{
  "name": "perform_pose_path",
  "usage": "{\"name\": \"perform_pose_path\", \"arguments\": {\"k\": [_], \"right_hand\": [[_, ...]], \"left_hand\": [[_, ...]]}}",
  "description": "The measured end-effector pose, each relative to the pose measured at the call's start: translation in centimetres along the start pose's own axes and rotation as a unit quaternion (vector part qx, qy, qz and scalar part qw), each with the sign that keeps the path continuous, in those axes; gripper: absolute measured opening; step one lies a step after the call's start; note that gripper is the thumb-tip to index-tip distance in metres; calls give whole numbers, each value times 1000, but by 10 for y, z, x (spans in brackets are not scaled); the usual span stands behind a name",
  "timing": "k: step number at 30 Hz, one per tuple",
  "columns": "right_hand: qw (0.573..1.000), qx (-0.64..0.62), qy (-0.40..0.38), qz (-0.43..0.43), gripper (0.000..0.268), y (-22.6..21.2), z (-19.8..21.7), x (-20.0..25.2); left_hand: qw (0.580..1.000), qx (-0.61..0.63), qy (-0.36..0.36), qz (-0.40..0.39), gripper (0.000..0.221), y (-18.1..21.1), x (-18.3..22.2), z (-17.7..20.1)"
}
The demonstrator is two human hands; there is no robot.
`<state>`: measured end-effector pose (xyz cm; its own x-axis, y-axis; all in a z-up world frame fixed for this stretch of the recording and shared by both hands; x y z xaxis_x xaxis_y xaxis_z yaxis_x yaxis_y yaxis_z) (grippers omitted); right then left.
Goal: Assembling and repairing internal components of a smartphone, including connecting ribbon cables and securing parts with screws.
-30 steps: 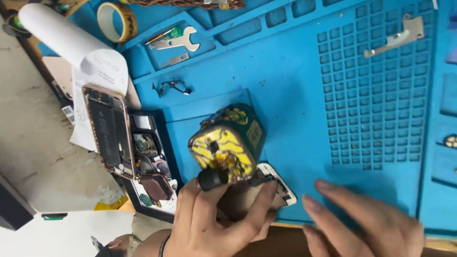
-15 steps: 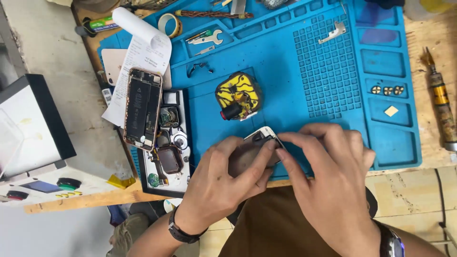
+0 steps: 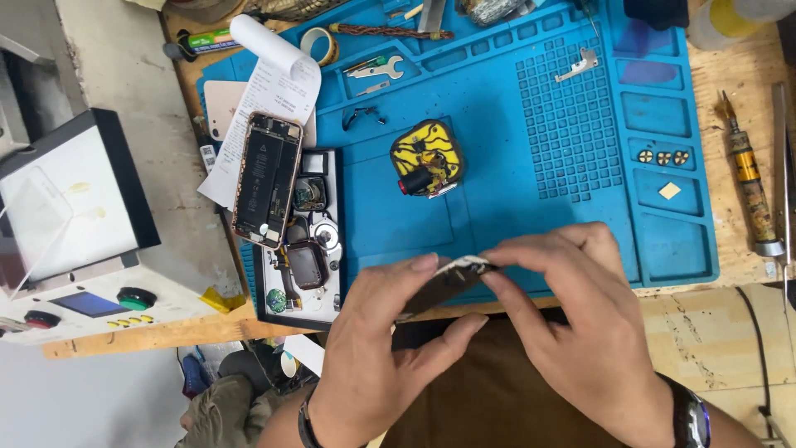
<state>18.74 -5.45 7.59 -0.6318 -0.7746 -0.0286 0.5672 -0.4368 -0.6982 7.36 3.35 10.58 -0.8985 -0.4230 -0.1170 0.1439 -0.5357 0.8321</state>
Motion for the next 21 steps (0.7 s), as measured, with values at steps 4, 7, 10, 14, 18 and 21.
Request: {"name": "perform_pose_path", "arguments": {"k": [4, 7, 10, 14, 18, 21], "right_hand": [[985, -11, 99, 140, 9, -39, 36, 8], [983, 5, 109, 148, 13, -48, 49, 20], [988, -22, 80, 129, 36, -23, 41, 45], [986, -59, 100, 122, 47, -35, 54, 50], [984, -48, 68, 156, 51, -39, 53, 52], [983, -54, 47, 167, 50, -43, 55, 54]], "left_hand": [[991, 71, 82, 74, 51, 22, -4, 16], [981, 141, 127, -50, 19, 40, -4, 17], [968, 209, 134, -41, 13, 39, 4, 17], [955, 244, 149, -74, 13, 40, 9, 15], [947, 247, 164, -125, 11, 46, 14, 15], [937, 267, 171, -148, 10, 46, 17, 15]]}}
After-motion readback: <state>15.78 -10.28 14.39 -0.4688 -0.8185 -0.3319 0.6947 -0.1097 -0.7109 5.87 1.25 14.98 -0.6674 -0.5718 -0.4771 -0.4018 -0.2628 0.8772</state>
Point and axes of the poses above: each hand's wrist, its own x-axis away from the middle knuckle, its own z-axis out of the back of the hand, y = z × x, the point moved 8 cm from there along -x, towards the middle knuckle, and after that the axes turned 12 degrees about x, right-handed, at the moved point
